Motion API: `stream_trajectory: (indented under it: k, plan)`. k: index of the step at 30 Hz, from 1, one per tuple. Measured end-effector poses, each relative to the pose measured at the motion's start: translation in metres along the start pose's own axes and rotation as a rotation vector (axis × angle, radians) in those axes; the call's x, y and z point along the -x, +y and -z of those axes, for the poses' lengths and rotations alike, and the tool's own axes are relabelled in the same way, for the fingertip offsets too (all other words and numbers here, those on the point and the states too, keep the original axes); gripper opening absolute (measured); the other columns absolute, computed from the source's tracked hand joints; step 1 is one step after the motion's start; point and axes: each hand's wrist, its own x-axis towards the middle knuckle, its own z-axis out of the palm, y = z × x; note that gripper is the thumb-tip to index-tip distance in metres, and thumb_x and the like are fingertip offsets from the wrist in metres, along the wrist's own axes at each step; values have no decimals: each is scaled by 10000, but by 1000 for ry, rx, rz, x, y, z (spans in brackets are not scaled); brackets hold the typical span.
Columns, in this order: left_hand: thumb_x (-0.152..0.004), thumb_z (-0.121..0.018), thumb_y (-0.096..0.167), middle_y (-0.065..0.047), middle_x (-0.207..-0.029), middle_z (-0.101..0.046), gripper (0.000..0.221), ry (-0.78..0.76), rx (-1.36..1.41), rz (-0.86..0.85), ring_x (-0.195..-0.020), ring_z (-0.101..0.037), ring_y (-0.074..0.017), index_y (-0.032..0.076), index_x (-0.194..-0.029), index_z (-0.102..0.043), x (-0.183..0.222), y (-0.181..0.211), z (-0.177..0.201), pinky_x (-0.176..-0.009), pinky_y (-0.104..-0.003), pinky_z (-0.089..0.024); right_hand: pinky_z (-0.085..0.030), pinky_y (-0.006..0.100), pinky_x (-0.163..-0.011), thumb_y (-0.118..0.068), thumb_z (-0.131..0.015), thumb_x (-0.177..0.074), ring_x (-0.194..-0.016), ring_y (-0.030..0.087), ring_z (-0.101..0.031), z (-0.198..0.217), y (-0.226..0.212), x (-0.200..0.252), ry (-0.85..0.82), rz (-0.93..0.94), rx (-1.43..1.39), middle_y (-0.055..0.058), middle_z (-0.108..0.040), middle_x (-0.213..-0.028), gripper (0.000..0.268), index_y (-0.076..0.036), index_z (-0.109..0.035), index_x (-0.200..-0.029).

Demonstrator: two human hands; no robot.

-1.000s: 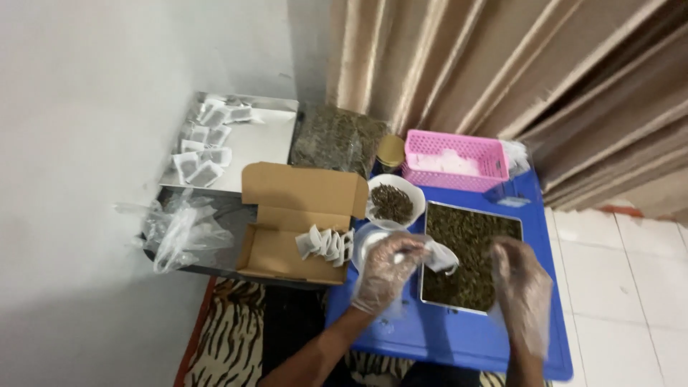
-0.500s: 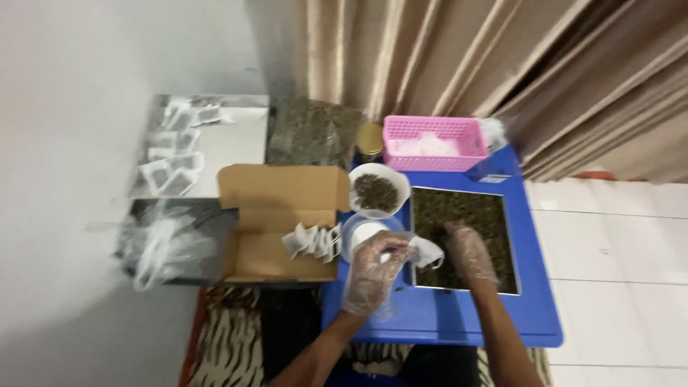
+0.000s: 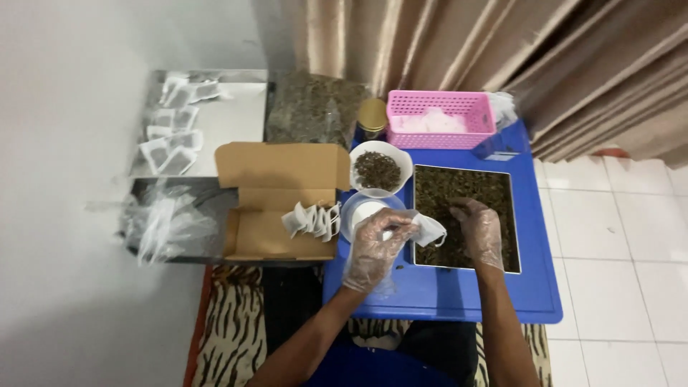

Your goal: Filling empty tea bag pouches with loose tea leaves using a small scoop and placing them into a box.

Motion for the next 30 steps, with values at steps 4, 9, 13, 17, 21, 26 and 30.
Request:
stream_trajectory:
  k: [4,9,13,17,21,26,30]
  plan:
    - [-816,-864,27,-96,-849,-758,147,-11,-55,-35,-788,-728,-128,15,-923,-765,0,-18,3,-729,-279,-598,-636,515,-570,-218,-733,-948,-968,399,-703,-4,31,-25,75,151,11,122,-755,-1096,237,-209,-778,-1181]
    - [-823,-861,19,-106,-833,-749,135,-8,-62,-66,-773,-723,-138,10,-915,-762,-4,-21,0,-721,-287,-601,-577,513,-841,-209,-767,-907,-1052,343,-703,12,9,4,184,268,17,114,-771,-1040,338,-204,-729,-1243]
    - [-803,-877,36,-89,-836,-757,149,24,-82,-78,-771,-729,-129,29,-908,-772,0,-30,3,-716,-258,-597,-572,468,-875,-216,-774,-887,-1045,296,-713,35,-28,40,204,281,-31,59,-776,-1011,281,-262,-761,-1164]
    - [-802,-880,44,-87,-831,-750,153,5,-60,-91,-771,-720,-121,29,-909,-772,-2,-31,-2,-724,-276,-601,-559,439,-898,-104,-778,-923,-1041,312,-718,67,-73,88,215,379,-256,148,-764,-1050,208,-136,-764,-1128]
    - [-841,-840,42,-125,-830,-745,114,-39,-77,-107,-753,-706,-152,7,-915,-761,-7,-20,-3,-716,-316,-600,-600,338,-858,-94,-787,-912,-1023,220,-757,83,-111,121,163,418,-502,121,-787,-1070,106,-111,-779,-1016]
    - [-848,-836,65,-117,-833,-746,112,-75,-197,-119,-735,-733,-207,29,-919,-757,-9,-23,-6,-694,-320,-599,-616,373,-859,-27,-819,-846,-1031,284,-758,89,-126,133,156,494,-521,167,-779,-1013,117,-40,-779,-956]
    - [-862,-822,71,-114,-835,-739,104,-89,-205,-131,-754,-732,-215,34,-929,-751,-12,-17,-7,-710,-334,-600,-602,366,-895,-50,-826,-847,-1057,274,-735,85,-117,128,179,602,-475,158,-763,-995,102,-39,-781,-938]
